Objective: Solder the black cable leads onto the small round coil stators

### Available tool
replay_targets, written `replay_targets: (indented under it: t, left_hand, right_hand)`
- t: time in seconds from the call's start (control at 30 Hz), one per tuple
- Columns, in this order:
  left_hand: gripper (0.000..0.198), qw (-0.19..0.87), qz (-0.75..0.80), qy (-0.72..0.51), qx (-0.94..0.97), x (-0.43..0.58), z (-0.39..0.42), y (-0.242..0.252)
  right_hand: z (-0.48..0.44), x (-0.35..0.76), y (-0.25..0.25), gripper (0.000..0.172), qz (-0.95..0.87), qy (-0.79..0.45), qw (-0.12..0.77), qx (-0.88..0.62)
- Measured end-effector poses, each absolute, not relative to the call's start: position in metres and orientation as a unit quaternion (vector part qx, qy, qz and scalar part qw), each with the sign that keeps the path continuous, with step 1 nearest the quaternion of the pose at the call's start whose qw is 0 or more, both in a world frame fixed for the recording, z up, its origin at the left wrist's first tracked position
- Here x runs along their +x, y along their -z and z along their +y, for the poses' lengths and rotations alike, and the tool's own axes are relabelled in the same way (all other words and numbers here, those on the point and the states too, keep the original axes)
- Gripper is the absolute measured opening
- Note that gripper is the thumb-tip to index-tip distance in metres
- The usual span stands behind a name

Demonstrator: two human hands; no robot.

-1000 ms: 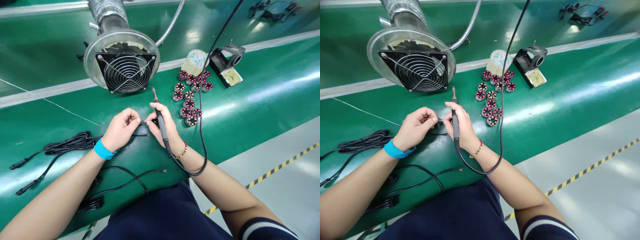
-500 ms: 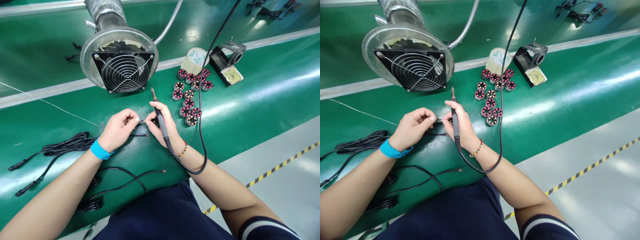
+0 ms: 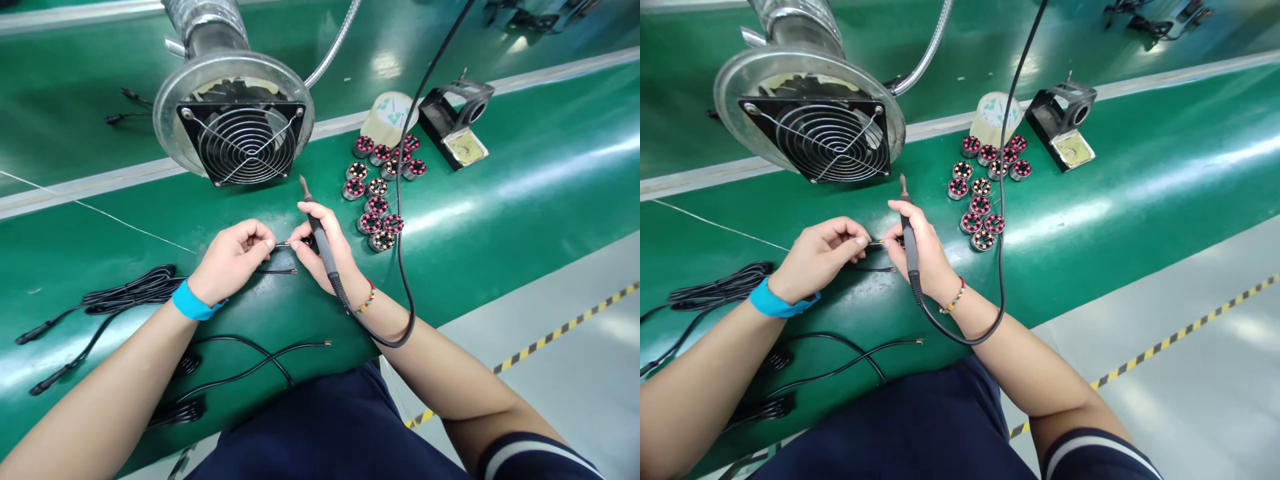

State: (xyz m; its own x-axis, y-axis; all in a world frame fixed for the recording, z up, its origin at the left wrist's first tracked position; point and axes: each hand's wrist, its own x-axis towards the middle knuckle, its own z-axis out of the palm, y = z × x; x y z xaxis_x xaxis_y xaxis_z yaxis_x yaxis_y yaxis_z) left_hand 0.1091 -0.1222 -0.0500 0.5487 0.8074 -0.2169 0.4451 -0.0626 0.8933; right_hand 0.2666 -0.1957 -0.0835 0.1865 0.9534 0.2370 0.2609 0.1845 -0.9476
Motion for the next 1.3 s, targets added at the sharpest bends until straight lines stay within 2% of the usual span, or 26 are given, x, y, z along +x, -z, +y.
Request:
replay_targets:
  t: [0.33,0.47,0.53,0.67,0.87,1.3]
  left_hand:
    - [0.009,0.516,0.37,-0.185,0.75,0.1,-0.118,0.053]
    - [0.009,0.479,0.342,-0.184,0.787,0.098,-0.117,0.053]
    - [0.006,0.455,0.349,-0.185,0.798,0.099,-0.117,0.052]
    - [0.011,0.425,0.391,-0.185,0.795,0.104,-0.121,0.049]
    - [0.013,0.419,0.428,-0.179,0.78,0.11,-0.124,0.05]
    - [0.013,0.4,0.379,-0.161,0.819,0.112,-0.124,0.047]
  right_hand:
    - [-0.196,0.266,0.085,0.043,-0.55,-0.317,0.534,-0.558]
    - [-0.196,0.266,0.085,0.043,-0.548,-0.319,0.526,-0.567]
    - [-0.196,0.266,0.085,0.043,-0.548,-0.319,0.524,-0.568]
    - [-0.196,0.267,0.086,0.043,-0.551,-0.318,0.52,-0.57]
    - [-0.196,0.267,0.087,0.045,-0.573,-0.295,0.516,-0.565]
    - [-0.196,0.267,0.085,0.044,-0.587,-0.279,0.508,-0.565]
